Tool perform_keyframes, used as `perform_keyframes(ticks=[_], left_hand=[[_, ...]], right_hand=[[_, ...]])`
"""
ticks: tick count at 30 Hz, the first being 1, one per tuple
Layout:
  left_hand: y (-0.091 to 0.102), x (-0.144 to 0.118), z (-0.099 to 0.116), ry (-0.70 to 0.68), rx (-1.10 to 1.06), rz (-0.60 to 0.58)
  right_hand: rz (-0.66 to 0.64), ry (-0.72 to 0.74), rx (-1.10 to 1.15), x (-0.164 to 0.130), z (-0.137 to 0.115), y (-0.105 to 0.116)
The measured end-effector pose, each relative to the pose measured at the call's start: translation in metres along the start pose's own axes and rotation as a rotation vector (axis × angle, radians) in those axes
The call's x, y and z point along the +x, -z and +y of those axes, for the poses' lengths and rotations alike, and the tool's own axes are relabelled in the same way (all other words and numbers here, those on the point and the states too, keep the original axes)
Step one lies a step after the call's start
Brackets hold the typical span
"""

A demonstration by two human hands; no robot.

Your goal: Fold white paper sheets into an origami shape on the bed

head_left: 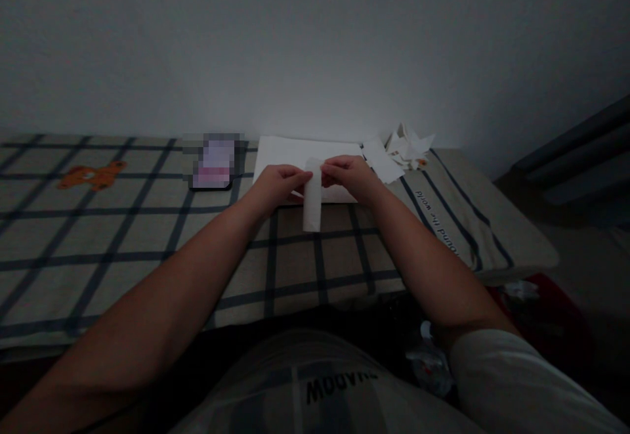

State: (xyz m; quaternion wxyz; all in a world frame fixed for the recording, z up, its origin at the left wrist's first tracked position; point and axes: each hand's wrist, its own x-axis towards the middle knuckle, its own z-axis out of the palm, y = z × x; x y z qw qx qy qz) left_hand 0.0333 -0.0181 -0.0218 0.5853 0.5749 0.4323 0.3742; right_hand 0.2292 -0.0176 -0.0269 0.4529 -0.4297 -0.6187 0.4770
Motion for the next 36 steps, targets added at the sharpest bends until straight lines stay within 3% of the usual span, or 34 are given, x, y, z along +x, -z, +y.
perform_keyframes(ticks=[15,21,25,29,36], left_hand=[[-0.0028,-0.0024,0.0045,0.044,0.041,0.061],[-0.0009,-0.0009,-0.001,-0.118,0.202,0.128],[0.0023,0.0029,-0.0041,-0.22,0.168,0.171],[0.0025,0.0032,-0.0032,-0.223,0.147,0.196],[-0.0007,0.001,-0.0035,-0.21,0.15,0.171]], right_hand=[[0.02,0.016,0.029,-0.0006,0.0038,-0.0001],[0.027,-0.033,0.13,-0.0018,0.0,-0.0047],[-0.024,-0.144,0.168,-0.0019,0.0001,-0.0055],[-0.099,-0.175,0.125,-0.0028,0.0017,-0.0052],[-0.093,-0.127,0.064,-0.0029,0.0028,-0.0052]])
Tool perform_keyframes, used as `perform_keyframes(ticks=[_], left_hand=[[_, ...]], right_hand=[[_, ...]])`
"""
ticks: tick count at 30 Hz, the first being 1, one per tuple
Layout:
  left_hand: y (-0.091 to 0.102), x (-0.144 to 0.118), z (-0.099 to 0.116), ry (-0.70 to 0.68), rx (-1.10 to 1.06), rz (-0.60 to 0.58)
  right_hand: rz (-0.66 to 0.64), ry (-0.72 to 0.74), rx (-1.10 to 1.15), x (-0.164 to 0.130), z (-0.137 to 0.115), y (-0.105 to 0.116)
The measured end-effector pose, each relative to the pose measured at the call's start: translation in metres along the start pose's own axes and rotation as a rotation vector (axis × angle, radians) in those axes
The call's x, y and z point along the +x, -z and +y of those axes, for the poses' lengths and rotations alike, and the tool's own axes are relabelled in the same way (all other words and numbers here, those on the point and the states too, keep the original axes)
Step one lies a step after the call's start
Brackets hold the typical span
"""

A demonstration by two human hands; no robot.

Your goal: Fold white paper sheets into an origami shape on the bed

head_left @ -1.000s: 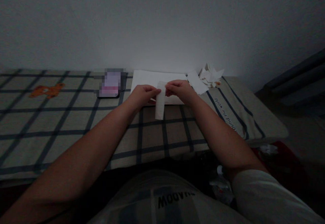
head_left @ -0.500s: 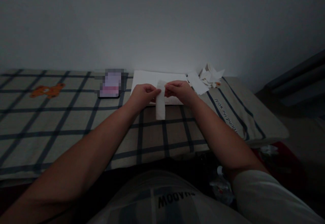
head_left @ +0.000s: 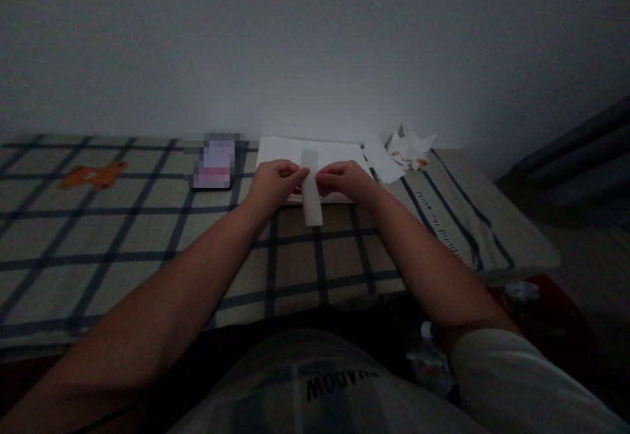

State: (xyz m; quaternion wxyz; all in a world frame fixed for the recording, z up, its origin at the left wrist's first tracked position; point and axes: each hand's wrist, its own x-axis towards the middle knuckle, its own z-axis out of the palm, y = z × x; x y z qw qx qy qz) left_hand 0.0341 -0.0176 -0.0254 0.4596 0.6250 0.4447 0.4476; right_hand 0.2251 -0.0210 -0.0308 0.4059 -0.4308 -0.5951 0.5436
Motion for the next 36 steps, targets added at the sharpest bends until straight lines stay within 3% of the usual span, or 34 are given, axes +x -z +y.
perform_keyframes(ticks=[12,23,36], left_hand=[[0.0037,0.0049,-0.002,0.192,-0.239,-0.133],[0.0013,0.0046,-0.0019,0.081,-0.076,0.015],[0.0046,0.0042,0.0024,-0.002,-0.03,0.045]], right_hand=[[0.136,0.087,-0.017,0.001,-0.0014,0.0025],[0.121,0.078,-0.001,0.001,-0.0004,0.0012],[0.036,-0.006,0.047,0.0019,0.0004,0.0]])
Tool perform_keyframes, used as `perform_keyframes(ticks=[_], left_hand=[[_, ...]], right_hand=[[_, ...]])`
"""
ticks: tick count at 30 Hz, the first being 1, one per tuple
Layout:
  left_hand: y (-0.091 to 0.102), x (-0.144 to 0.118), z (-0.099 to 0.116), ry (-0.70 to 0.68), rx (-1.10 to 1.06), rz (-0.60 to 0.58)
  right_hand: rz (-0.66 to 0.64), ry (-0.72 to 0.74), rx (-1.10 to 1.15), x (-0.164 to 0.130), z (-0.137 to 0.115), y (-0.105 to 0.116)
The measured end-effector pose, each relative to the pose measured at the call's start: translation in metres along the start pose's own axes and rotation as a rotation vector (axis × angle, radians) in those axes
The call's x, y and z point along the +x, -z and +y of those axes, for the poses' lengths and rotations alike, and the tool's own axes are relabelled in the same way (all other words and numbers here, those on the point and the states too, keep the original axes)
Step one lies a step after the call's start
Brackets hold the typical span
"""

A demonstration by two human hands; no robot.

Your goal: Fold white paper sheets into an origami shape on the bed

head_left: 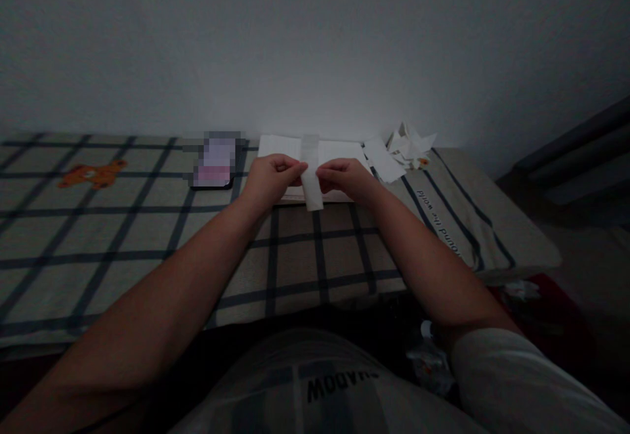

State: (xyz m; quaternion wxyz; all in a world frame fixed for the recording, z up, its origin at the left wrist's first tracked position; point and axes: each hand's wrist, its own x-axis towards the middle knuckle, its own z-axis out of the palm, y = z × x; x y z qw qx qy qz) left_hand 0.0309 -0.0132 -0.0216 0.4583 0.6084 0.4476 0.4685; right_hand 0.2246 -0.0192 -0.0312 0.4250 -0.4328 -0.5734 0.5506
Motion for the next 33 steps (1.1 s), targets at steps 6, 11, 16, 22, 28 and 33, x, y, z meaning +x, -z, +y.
perform_keyframes(ticks=[6,11,16,22,28,33], left_hand=[[-0.0042,0.0,-0.0043,0.011,-0.088,0.002],[-0.0041,0.0012,-0.0077,0.135,-0.143,-0.068],[-0.0033,0.0,-0.0087,0.206,-0.155,-0.157],[-0.0059,-0.0025,-0.0044,0.165,-0.127,-0.102],[-0.0058,-0.0018,-0.0052,0.057,-0.044,-0.052],[-0.0038,-0.0007,-0.0052,-0.025,-0.039,0.006]], right_hand=[[0.021,0.041,-0.043,-0.0009,-0.0015,0.0012],[0.071,0.101,-0.091,-0.0009,-0.0013,0.0032],[0.107,0.134,-0.098,-0.0007,-0.0007,0.0043],[0.095,0.148,-0.081,-0.0012,-0.0007,0.0033],[0.119,0.098,-0.057,-0.0005,-0.0011,0.0006],[0.041,0.015,0.004,0.0004,0.0004,-0.0003]])
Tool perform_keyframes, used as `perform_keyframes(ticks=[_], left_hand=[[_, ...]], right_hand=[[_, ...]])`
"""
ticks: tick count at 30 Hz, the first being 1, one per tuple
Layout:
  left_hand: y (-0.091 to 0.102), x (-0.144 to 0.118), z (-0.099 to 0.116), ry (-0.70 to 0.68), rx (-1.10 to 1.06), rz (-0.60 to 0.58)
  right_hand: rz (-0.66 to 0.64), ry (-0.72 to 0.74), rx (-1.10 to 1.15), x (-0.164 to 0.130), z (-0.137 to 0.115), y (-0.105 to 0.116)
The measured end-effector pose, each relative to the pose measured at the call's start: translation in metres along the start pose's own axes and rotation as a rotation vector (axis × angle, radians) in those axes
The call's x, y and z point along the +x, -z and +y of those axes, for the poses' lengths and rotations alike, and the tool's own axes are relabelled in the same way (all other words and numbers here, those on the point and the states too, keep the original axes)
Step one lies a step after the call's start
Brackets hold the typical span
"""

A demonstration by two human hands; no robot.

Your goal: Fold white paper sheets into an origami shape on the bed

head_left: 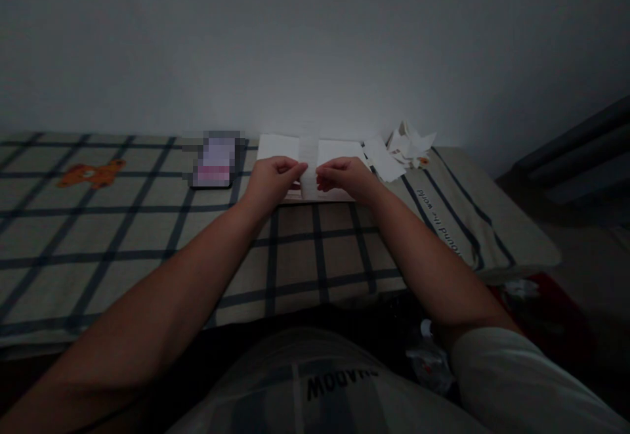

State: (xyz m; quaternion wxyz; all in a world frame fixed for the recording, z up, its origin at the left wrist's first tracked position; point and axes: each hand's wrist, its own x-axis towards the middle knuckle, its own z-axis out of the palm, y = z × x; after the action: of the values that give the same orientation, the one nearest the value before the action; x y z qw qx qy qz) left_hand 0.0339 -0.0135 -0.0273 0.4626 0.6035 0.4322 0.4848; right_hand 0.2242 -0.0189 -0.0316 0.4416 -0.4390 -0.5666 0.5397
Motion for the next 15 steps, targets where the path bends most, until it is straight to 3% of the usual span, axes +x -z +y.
perform_keyframes(ticks=[6,15], left_hand=[[-0.0007,-0.0003,-0.0011,-0.01,-0.022,-0.013],[-0.0021,-0.0025,0.0,0.151,-0.095,-0.088]], right_hand=[[-0.007,0.015,-0.078,-0.0013,-0.0008,0.0002],[0.075,0.087,-0.071,-0.0011,-0.001,0.003]])
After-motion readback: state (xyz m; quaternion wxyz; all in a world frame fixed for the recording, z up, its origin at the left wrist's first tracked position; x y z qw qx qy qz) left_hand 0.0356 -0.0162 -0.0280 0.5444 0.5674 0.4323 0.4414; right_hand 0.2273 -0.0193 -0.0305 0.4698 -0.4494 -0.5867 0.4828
